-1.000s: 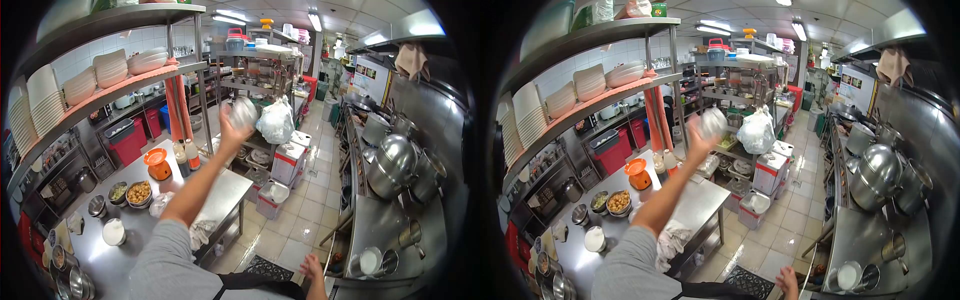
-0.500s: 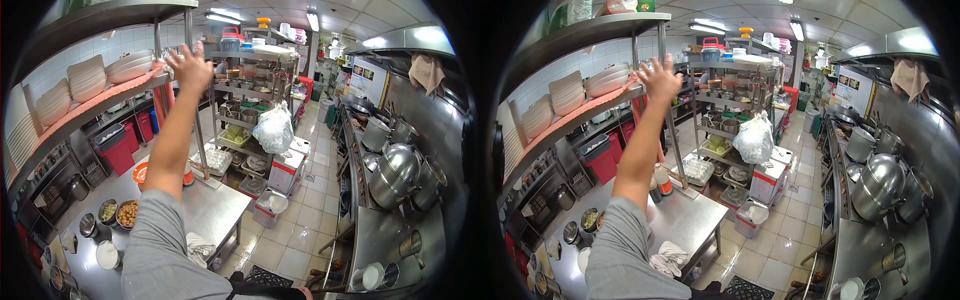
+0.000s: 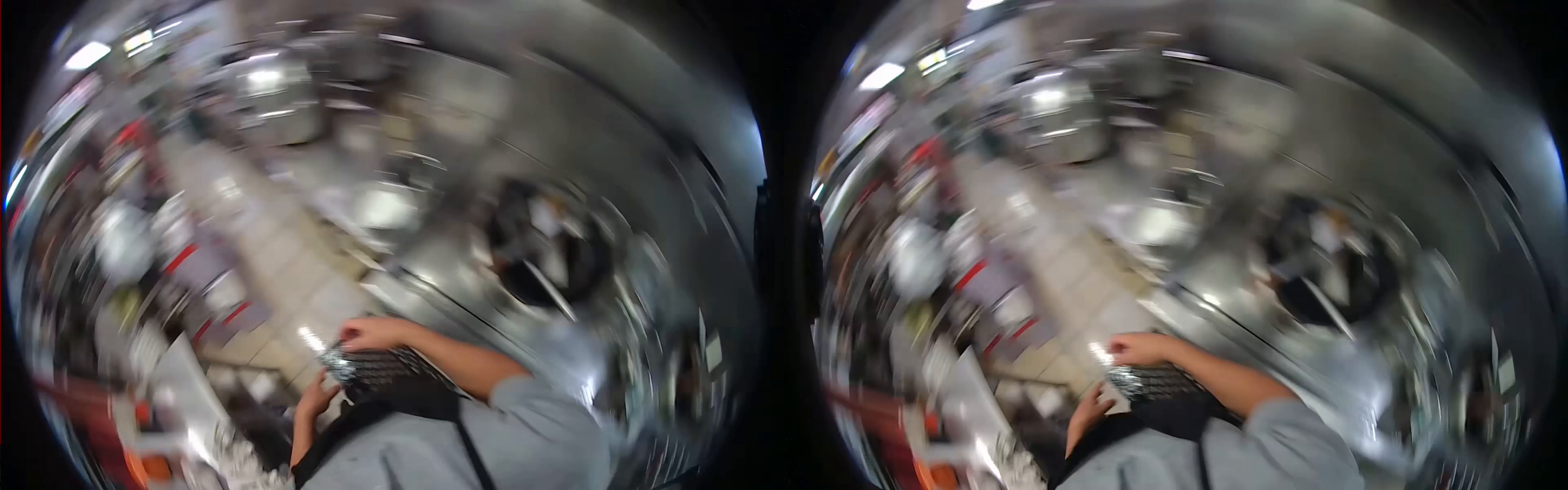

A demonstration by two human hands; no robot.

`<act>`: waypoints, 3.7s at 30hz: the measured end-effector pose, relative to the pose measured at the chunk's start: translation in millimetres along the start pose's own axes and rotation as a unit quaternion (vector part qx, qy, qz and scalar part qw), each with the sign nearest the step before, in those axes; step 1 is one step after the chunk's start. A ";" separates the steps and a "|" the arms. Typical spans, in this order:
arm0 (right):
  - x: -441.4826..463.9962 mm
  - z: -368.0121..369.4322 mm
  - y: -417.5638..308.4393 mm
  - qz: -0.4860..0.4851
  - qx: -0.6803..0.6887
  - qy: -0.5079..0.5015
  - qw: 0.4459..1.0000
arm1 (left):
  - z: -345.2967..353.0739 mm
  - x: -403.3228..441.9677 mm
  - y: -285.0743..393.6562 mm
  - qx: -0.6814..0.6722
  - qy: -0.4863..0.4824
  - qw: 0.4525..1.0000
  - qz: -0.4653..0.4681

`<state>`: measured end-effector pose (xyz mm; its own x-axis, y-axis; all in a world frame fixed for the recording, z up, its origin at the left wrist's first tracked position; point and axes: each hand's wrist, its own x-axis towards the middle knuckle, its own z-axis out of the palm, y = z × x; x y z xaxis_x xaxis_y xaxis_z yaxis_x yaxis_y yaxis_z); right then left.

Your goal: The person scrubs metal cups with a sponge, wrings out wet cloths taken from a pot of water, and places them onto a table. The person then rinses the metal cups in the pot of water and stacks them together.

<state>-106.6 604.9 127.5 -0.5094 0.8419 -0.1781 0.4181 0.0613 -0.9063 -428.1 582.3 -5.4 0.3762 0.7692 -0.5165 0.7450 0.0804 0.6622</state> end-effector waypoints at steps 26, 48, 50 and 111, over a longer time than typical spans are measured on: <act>-711.4 17.1 120.0 0.289 0.135 0.681 0.659 | 338.5 -64.2 283.8 0.100 -0.363 0.894 0.242; -890.9 -255.7 361.2 0.389 -0.130 0.629 0.660 | 694.1 -5.6 642.0 -0.059 -0.267 0.937 0.218; -942.7 -233.6 328.7 0.416 -0.192 0.735 0.499 | 726.5 4.2 686.3 -0.060 -0.237 0.954 0.174; -829.9 -39.7 276.0 0.470 -0.212 0.380 0.768 | 614.3 -72.2 613.7 -0.479 -0.403 0.771 -0.117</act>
<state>461.5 -55.6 40.4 0.6861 0.6812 -0.2554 0.6217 -0.7314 -0.2803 340.4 186.7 104.8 0.8007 0.0487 -0.5971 0.2422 0.8853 0.3970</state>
